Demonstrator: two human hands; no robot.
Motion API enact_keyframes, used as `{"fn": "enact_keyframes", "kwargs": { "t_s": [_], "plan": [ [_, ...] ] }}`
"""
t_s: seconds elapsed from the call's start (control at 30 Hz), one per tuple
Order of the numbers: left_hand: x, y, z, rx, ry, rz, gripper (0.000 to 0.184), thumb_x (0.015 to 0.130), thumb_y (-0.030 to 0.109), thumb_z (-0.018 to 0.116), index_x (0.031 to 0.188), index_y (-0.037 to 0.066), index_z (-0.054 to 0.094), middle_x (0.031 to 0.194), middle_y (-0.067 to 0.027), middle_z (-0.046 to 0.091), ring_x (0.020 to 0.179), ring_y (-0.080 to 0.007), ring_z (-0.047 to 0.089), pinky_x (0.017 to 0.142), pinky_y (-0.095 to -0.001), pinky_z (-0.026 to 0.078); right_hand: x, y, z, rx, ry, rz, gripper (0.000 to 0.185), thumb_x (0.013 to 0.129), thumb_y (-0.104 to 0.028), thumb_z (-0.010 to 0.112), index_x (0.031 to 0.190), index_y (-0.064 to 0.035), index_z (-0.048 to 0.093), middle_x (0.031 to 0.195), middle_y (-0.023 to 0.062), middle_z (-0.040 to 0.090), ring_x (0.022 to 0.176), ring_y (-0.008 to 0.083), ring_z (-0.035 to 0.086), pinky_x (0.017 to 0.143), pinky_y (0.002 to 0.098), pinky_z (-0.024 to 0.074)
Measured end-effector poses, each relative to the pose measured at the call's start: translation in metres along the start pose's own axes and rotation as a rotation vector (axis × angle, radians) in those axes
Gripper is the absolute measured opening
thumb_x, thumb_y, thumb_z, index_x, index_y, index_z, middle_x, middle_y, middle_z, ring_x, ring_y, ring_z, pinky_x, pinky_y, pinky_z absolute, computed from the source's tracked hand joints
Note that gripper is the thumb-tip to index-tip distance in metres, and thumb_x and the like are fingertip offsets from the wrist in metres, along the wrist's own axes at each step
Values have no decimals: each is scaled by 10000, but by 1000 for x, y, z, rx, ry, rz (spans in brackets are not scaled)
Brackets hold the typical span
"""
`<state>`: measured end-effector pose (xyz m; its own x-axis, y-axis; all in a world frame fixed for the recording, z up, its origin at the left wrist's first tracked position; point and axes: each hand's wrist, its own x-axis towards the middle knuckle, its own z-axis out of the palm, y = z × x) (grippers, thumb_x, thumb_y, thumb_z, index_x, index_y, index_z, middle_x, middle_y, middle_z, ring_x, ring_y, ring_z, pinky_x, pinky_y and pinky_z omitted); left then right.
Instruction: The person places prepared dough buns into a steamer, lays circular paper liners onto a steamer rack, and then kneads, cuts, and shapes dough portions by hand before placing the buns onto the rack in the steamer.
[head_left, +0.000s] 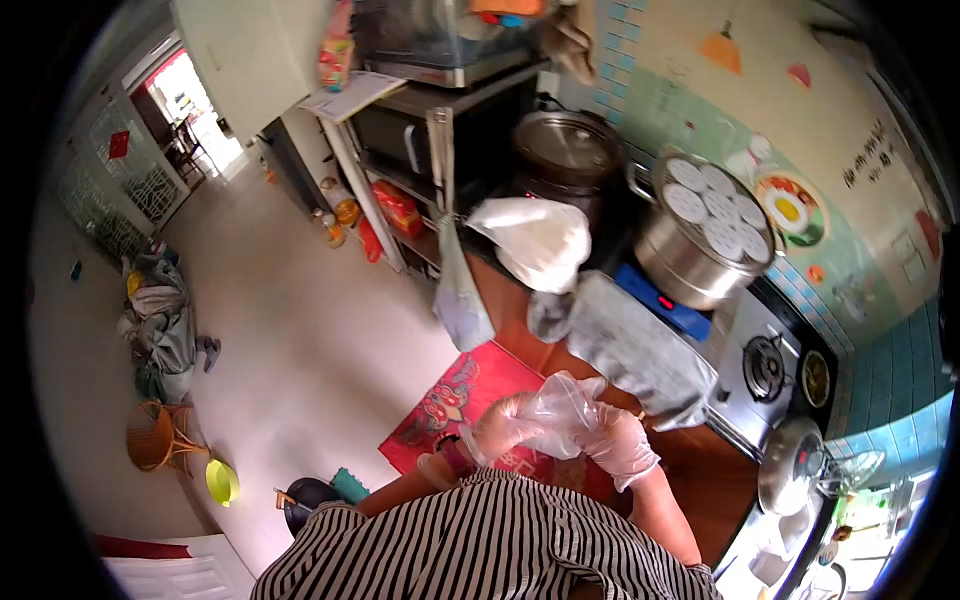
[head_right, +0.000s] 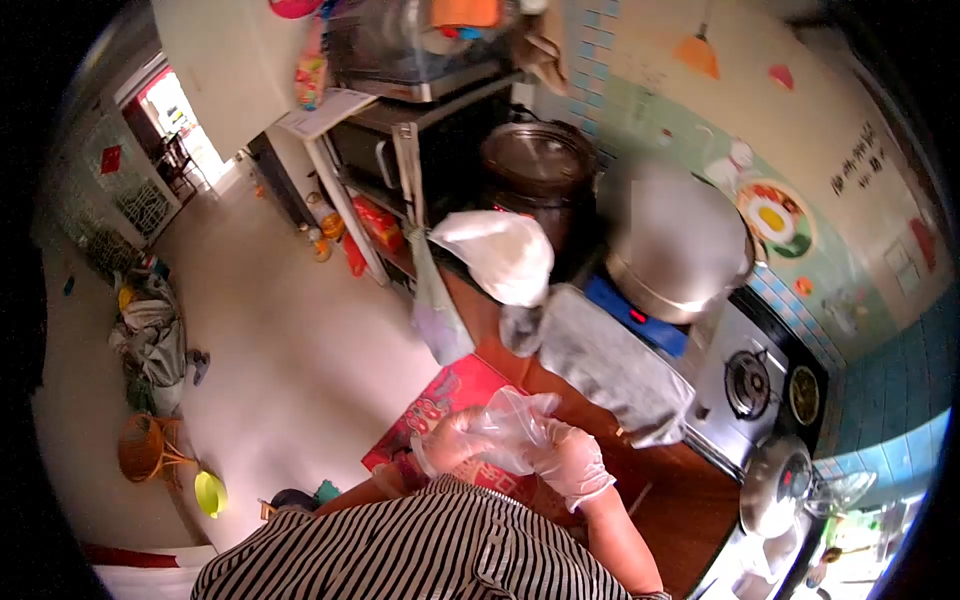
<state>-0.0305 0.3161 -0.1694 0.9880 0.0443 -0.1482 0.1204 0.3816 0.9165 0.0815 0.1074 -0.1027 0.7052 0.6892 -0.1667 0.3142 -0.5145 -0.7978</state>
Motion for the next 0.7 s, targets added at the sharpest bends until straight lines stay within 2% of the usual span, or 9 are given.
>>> {"fn": "enact_keyframes", "kwargs": {
  "t_s": [0.1,0.17,0.23,0.33,0.4,0.57,0.6,0.63,0.7],
  "plan": [
    [-20,28,-69,-114,-1,17,418,918,22,732,1317,28,606,1218,-59,675,1098,-165,646,996,-351,520,58,-35,52,102,-99,71,330,858,-267,763,1136,-90,747,894,186,735,801,257,726,764,385,553],
    [-36,56,-110,458,283,265,408,949,83,714,1329,0,587,1273,-84,654,1164,-189,625,1015,-358,510,97,-28,98,225,-74,159,287,885,-256,738,1069,-36,749,823,157,727,756,230,705,733,383,550],
    [-51,48,-179,135,404,236,395,978,174,698,1315,-5,599,1339,-101,624,1214,-204,599,1029,-354,496,123,-48,120,465,-40,138,318,890,-258,739,1065,7,740,808,98,721,742,204,687,707,372,551],
    [-88,76,-251,273,502,250,351,989,209,683,1293,40,636,1285,-82,665,1147,-175,637,976,-315,502,179,-33,162,435,36,191,334,918,-266,701,1091,18,728,850,55,701,766,165,662,682,342,538],
    [-117,89,-273,36,763,-1,302,983,211,691,1257,84,672,1165,-46,717,1041,-140,671,908,-276,494,229,-33,174,457,87,297,213,926,-158,691,1068,-3,725,853,8,684,729,96,608,627,280,487],
    [-150,102,-293,-11,925,-60,292,974,240,714,1223,90,683,1028,-6,732,929,-121,683,839,-269,505,368,-52,179,755,378,417,121,985,-282,622,994,-161,615,645,-37,496,484,121,462,423,275,318],
    [-154,97,-292,-56,994,-61,295,981,250,704,1221,79,678,1027,-17,731,928,-126,684,827,-273,513,396,-46,175,584,420,395,176,969,-293,630,1090,-169,658,773,8,605,655,161,595,543,326,467],
    [-160,90,-292,-100,1060,-62,301,988,259,694,1219,68,673,1026,-28,730,927,-130,685,815,-276,521,421,-34,175,593,436,397,176,969,-293,630,1090,-169,658,773,8,605,655,161,595,543,326,467],
    [-172,67,-297,-139,1023,-71,318,996,272,685,1217,45,660,1018,-54,729,921,-150,690,808,-285,533,467,8,175,-1151,-110,-48,288,977,-288,590,1228,-180,681,1059,44,704,1017,203,660,860,397,539]
  ]
}}
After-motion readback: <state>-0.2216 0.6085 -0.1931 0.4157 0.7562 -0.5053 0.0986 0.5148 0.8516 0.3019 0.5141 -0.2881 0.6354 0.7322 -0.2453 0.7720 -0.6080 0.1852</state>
